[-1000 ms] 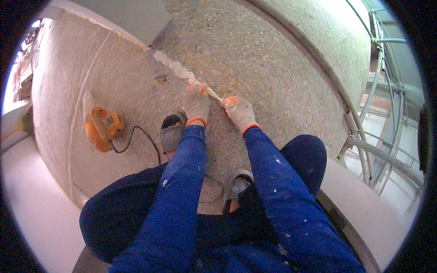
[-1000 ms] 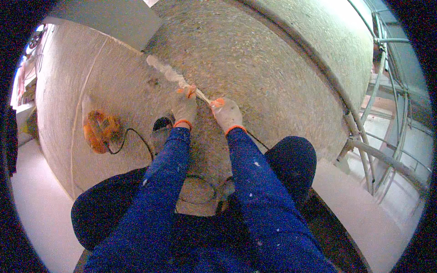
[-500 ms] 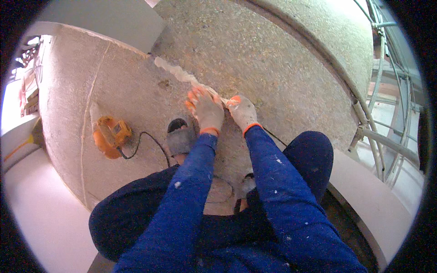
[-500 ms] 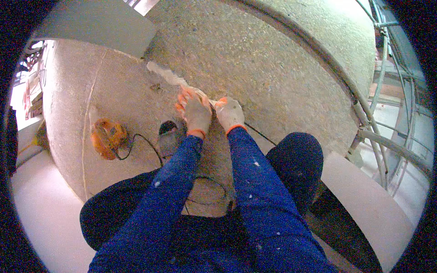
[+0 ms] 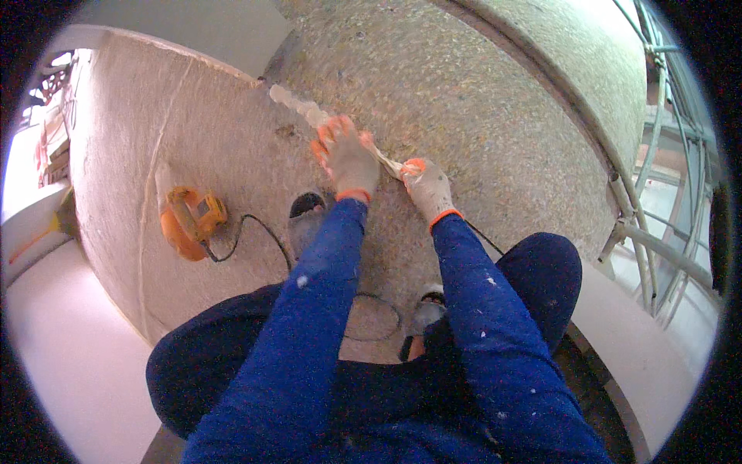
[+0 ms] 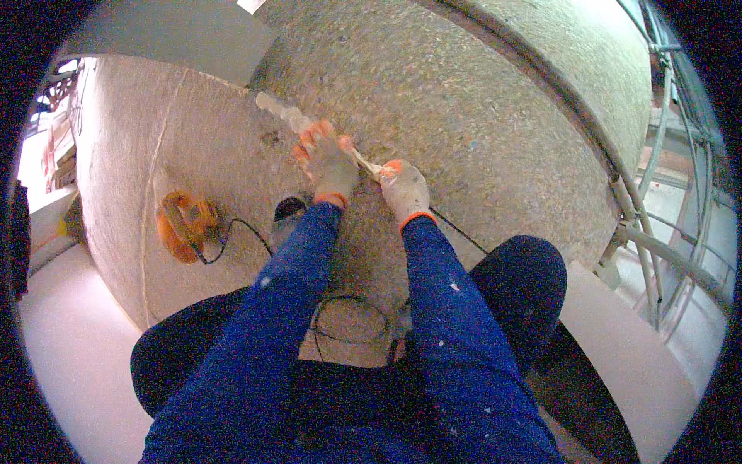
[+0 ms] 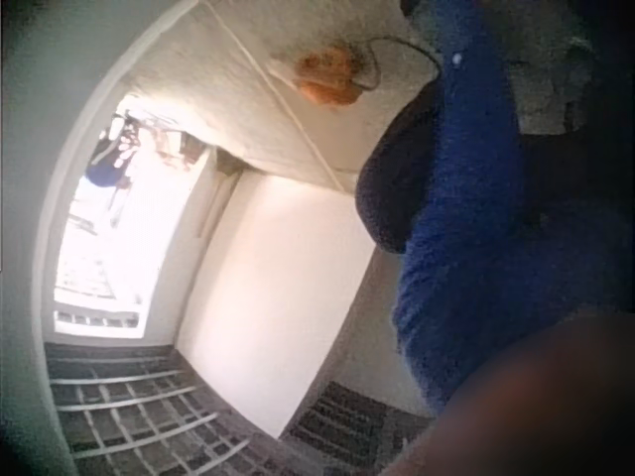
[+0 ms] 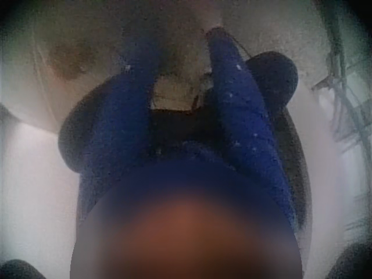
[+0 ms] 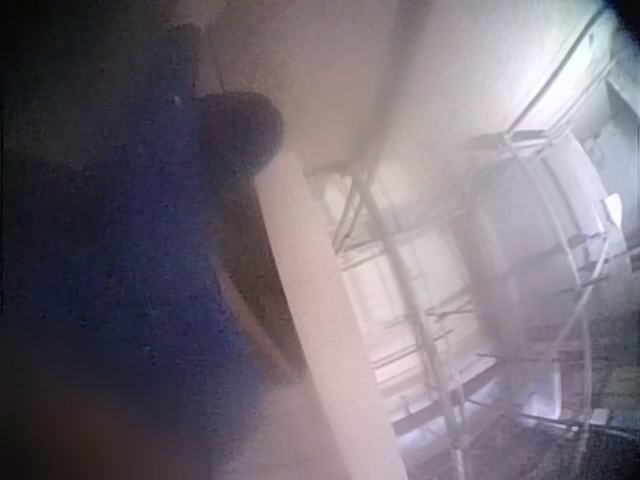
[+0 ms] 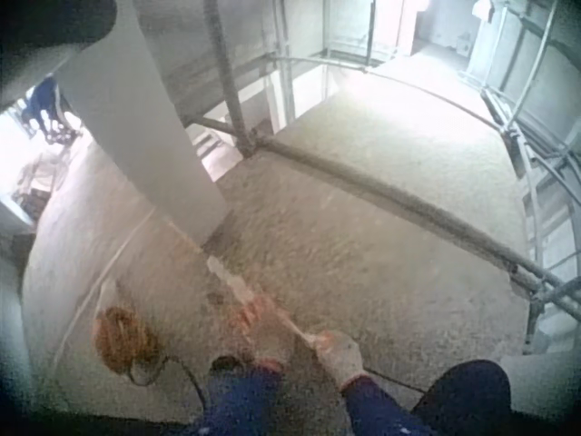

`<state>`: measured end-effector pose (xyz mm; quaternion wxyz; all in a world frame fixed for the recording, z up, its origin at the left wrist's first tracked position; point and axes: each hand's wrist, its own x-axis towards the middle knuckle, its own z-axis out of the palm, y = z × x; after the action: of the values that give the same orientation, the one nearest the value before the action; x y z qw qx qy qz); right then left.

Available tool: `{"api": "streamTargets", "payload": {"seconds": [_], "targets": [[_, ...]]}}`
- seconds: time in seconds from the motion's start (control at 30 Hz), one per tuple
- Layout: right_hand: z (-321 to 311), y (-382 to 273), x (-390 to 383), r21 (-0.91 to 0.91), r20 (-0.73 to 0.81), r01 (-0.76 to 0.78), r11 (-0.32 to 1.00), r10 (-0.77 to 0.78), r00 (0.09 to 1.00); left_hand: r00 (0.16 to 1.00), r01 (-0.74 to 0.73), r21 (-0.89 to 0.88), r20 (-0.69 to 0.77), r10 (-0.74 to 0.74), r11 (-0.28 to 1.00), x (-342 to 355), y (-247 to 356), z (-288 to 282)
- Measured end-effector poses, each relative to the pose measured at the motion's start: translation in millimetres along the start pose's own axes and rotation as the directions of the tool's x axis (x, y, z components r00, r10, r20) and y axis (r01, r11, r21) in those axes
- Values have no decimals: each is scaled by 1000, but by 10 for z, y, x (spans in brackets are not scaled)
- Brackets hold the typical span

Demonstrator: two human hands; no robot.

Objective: The person applies a bead of sealant along a floor joint using a caulking gun, then smooths it with gloved fingers. The person repeatedly reloads the gun from a bucket and continues smoothing the bead along the joint.

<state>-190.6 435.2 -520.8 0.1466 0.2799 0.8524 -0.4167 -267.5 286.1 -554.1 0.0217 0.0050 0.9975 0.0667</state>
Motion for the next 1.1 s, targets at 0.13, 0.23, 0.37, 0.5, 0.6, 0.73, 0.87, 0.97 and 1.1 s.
{"api": "streamTargets", "payload": {"seconds": [0.13, 0.23, 0.37, 0.5, 0.6, 0.73, 0.87, 0.97, 1.1], "targets": [[50, 51, 16, -47, -53, 79, 996, -82, 995, 977, -173, -21, 121, 175, 985, -440, 148, 23], [60, 104, 30, 2, -1, -11, 1000, 11, 1000, 995, -98, 32, -23, 98, 995, -146, -20, 79], [64, 189, 26, 31, 6, -12, 999, 12, 1000, 994, 107, 144, -11, -106, 984, 676, -379, -58], [89, 221, 56, 4, 7, -27, 1000, 27, 1000, 987, 118, 166, 87, -134, 979, 748, -280, -232], [116, 197, 71, 107, 25, -70, 992, 67, 997, 974, 118, 82, 185, -131, 990, 184, 82, -158], [93, 142, 44, 64, 3, -52, 997, 52, 999, 964, 196, -60, 195, -181, 979, 43, 98, 72], [2, 70, -10, 20, 39, -27, 999, 26, 999, 965, 261, 101, -65, -256, 960, 617, -319, 158], [-44, -2, -38, -5, 27, -48, 999, 48, 998, 970, 233, 104, -97, -224, 967, 666, -347, 86], [-51, -75, -43, -76, -12, 8, 997, -9, 1000, 993, 32, 84, 111, -41, 996, -99, 191, -9]]}}
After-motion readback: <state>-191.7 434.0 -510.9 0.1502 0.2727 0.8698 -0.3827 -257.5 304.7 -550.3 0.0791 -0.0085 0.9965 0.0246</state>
